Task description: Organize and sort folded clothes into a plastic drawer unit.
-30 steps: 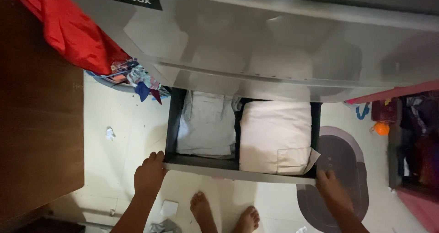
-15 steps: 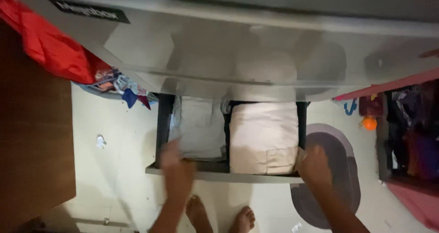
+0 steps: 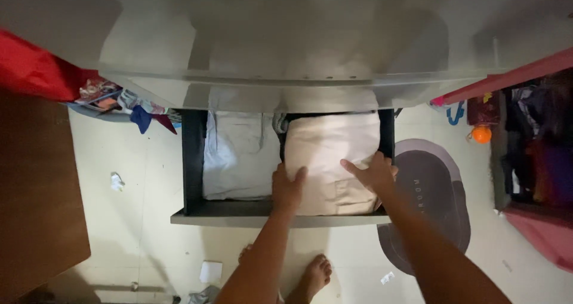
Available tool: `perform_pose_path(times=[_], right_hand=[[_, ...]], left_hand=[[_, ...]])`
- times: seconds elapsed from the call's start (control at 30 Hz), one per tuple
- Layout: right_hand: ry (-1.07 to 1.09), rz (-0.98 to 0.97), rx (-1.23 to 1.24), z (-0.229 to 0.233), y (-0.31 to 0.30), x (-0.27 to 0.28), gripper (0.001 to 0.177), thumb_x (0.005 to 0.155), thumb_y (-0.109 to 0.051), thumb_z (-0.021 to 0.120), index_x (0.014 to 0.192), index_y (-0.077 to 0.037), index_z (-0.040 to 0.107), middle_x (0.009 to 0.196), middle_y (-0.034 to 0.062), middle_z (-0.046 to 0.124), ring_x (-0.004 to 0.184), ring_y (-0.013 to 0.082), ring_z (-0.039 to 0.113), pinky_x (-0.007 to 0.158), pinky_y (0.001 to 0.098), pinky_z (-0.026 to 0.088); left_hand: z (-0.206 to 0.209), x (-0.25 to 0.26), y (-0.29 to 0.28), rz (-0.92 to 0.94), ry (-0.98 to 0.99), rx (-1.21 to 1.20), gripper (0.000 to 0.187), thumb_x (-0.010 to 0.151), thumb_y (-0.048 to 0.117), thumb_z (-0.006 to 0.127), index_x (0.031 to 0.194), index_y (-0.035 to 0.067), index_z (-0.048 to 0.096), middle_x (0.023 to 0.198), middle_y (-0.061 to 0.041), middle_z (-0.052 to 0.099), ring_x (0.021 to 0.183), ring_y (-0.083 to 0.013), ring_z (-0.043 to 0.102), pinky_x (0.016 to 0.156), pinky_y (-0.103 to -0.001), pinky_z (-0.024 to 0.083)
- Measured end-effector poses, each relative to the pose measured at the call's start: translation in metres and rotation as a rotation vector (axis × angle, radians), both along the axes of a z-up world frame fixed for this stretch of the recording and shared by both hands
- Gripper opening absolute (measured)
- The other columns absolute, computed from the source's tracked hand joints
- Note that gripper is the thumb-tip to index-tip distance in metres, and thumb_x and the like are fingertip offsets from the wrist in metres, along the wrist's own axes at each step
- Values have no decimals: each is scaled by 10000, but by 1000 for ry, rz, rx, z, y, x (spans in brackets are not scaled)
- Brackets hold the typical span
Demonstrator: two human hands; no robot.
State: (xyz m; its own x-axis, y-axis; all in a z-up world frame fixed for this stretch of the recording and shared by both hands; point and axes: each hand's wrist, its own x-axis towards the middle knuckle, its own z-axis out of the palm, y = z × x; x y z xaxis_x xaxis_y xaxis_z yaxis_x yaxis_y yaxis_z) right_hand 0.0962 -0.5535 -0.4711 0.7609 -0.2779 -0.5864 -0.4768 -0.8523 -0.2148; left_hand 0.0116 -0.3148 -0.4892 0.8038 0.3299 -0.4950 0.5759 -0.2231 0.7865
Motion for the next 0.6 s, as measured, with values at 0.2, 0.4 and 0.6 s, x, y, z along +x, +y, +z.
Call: perform_pose_path(times=[0.2,0.4,0.6], right_hand=[[-22,-115,478,79,18,-5,1127,637,-664,776,1457,26,430,1386,268,620,1244,391,656,1040,509,550],[-102,-131,545,140,12,-29,861,790,-539,759,1380,7,450,1252,221,663,1085,311,705,939,421,573],[-650,-100,981,188,0,-73,552,876,-274,808,1247,53,564,1154,174,698,1027,211,630,885,344,545]], left_hand=[[56,2,30,123,200,-144,763,946,627,462,1423,33,494,1295,-217,620,1146,-380,643,967,-490,508],[124,1,42,166,145,-260,826,924,655,460,1507,74,391,1426,-146,536,1272,-325,538,1057,-434,426],[182,-25,48,55,-30,-100,840,939,671,462,1448,3,499,1404,-203,610,1263,-336,596,1061,-405,464]])
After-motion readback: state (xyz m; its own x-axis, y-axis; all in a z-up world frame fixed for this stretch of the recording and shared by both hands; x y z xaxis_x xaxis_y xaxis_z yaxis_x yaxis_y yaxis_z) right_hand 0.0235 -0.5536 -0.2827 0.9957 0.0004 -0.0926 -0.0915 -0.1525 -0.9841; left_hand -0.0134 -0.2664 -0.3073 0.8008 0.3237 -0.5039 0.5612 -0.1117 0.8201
